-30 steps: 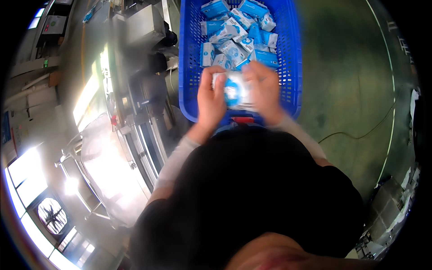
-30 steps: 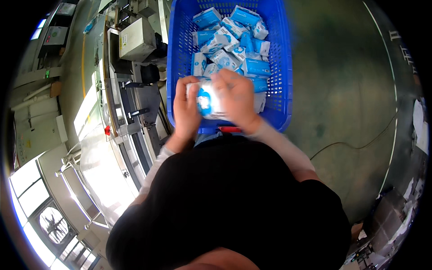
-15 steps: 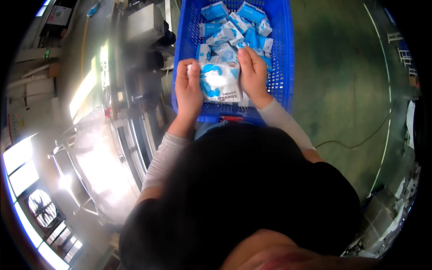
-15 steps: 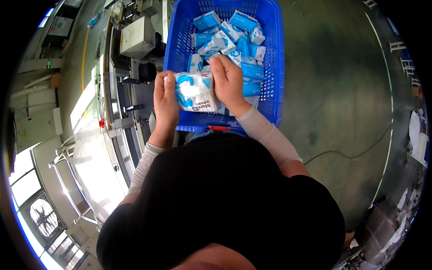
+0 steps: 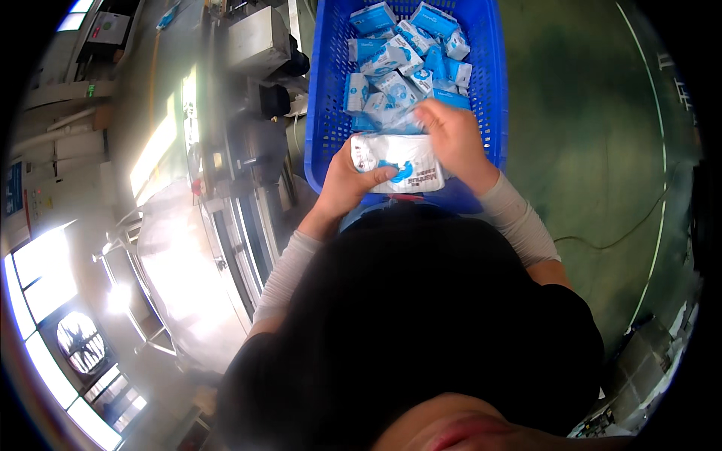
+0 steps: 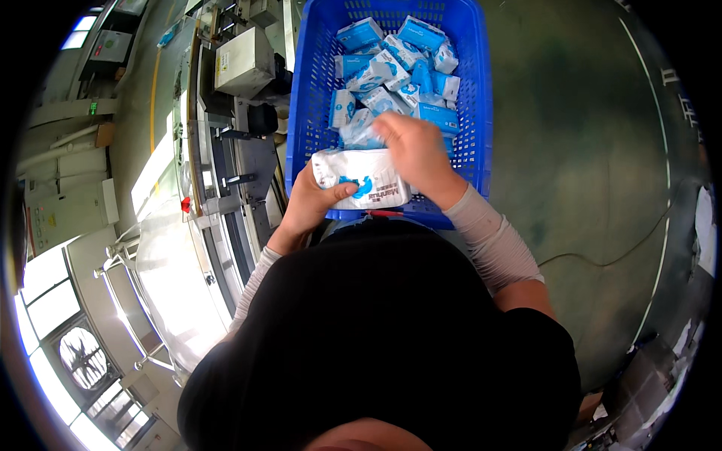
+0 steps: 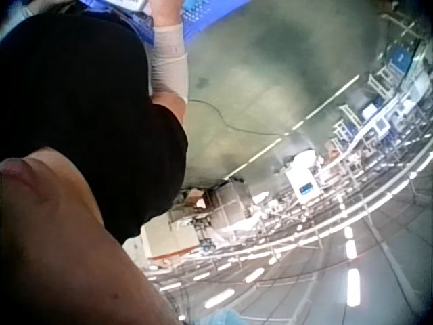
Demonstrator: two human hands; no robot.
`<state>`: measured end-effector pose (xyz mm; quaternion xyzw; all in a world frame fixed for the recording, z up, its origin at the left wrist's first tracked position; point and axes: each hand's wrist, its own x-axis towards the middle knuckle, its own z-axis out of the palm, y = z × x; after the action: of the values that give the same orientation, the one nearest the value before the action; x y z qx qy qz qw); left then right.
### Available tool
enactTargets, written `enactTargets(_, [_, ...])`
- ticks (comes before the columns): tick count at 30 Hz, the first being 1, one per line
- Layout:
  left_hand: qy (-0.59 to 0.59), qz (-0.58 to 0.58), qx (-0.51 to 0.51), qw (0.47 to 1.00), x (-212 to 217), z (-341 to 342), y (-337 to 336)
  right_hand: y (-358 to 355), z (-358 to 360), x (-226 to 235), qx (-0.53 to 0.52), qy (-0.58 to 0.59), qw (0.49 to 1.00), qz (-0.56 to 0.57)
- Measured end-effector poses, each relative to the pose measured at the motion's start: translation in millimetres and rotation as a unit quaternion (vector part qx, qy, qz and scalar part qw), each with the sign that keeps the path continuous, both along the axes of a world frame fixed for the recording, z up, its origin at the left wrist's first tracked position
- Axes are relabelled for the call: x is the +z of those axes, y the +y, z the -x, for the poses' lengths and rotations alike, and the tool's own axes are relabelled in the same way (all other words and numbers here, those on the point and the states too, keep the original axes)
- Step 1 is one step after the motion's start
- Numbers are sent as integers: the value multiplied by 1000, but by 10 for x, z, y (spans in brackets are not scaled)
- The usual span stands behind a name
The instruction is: The person sorts packets of tissues from a large blue basket onto a conveyor belt. The person picks up several packets at a time, checks their orientation, and places them onto the moving production line.
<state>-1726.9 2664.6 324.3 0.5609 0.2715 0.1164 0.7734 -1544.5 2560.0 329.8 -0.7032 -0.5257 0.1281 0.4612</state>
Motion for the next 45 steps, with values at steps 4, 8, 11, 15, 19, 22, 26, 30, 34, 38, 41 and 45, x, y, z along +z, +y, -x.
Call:
enactTargets(4, [-11, -161, 9, 987, 215, -88, -82, 112, -214, -179, -80, 184, 979, 24])
enactTargets(8, [-122, -445, 12, 887, 417, -95, 83, 202, -355, -408, -83, 209, 974, -4])
enactTargets(11, [-375, -420, 93, 821, 554, -226, 116, 6, -536, -1323, -166, 514, 842, -24])
enactTargets(15, [-268, -86, 70, 957, 824, -234, 55, -270, -382, -1488, 31, 94, 983, 153])
enactTargets(19, [-88, -81, 116, 986, 518, -402, 66, -103, -402, -214, 7, 612, 790, -28])
enactTargets(22, [-50, -242, 85, 965, 393, -423, 40, -198, -276, 151, 143, 567, 796, -157])
enactTargets(26, [-90, -294, 129, 943, 296, -469, 18, -254, -203, 347, 29, 502, 864, -18])
enactTargets(30, [-161, -289, 134, 934, 319, -514, 39, -314, -38, 262, -18, 552, 828, -99])
enactTargets(34, [-168, -350, 85, 918, 323, -460, 117, -344, -75, 140, -26, 496, 862, -96])
enactTargets(38, [-214, 139, 241, 936, 386, -512, 170, -384, -171, 241, -71, 619, 763, -169])
enactTargets(41, [-22, -85, 77, 993, -43, -318, 503, -432, -268, 335, -61, 585, 790, -175])
enactTargets(45, [75, -269, 85, 956, -449, -144, 462, -318, -126, 541, -40, 590, 788, -170])
